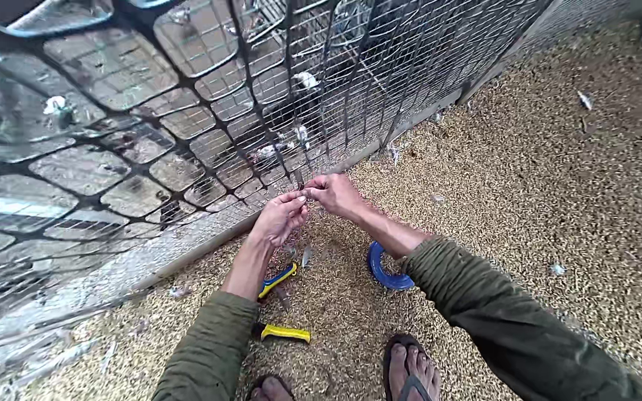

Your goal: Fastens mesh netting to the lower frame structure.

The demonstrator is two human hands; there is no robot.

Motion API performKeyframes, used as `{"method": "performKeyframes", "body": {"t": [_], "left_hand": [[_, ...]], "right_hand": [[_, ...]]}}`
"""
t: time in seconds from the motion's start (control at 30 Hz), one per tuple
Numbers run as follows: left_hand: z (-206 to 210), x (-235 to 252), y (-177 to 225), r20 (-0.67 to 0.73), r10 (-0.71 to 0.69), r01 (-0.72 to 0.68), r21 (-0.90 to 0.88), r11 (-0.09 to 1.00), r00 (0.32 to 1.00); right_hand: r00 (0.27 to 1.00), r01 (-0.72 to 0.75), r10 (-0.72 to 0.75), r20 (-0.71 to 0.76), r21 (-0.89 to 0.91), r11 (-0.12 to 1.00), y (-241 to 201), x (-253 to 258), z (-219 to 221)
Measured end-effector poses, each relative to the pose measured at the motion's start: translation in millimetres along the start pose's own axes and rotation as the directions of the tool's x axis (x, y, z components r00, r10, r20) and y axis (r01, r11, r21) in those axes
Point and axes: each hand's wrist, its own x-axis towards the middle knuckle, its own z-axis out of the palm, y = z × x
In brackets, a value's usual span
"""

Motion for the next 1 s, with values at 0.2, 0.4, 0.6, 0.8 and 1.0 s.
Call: {"method": "performKeyframes", "body": {"t": [0.2,0.4,0.6,0.8,1.0], "left_hand": [[9.1,-0.4,1.6,-0.078,-0.018,0.018,-0.008,1.000,0.997],[15.6,3.2,-0.1,-0.081,-0.023,0.020,-0.032,0.999,0.996],[14.7,6.8,-4.9,-0.104,-0.015,0.014,-0.006,1.000,0.995],[19.6,5.8,-2.5,-0.127,-0.050,0.049,-0.011,0.999,0.991],[19.3,6.2,-1.5,-0.083,-0.068,0.063,-0.067,0.996,0.994]], "right_hand": [[1.000,-0.018,0.016,0.026,0.063,0.998,0.4,0.5,-0.2],[0.992,0.123,-0.123,0.039,-0.005,0.992,8.5,-3.9,-1.0],[0.976,0.166,-0.122,-0.182,0.253,0.953,28.4,-16.0,0.0],[0.979,-0.205,0.179,0.103,0.554,0.807,44.1,-12.0,16.7],[0.966,-0.253,0.110,0.233,0.782,0.570,44.0,1.3,22.9]]}}
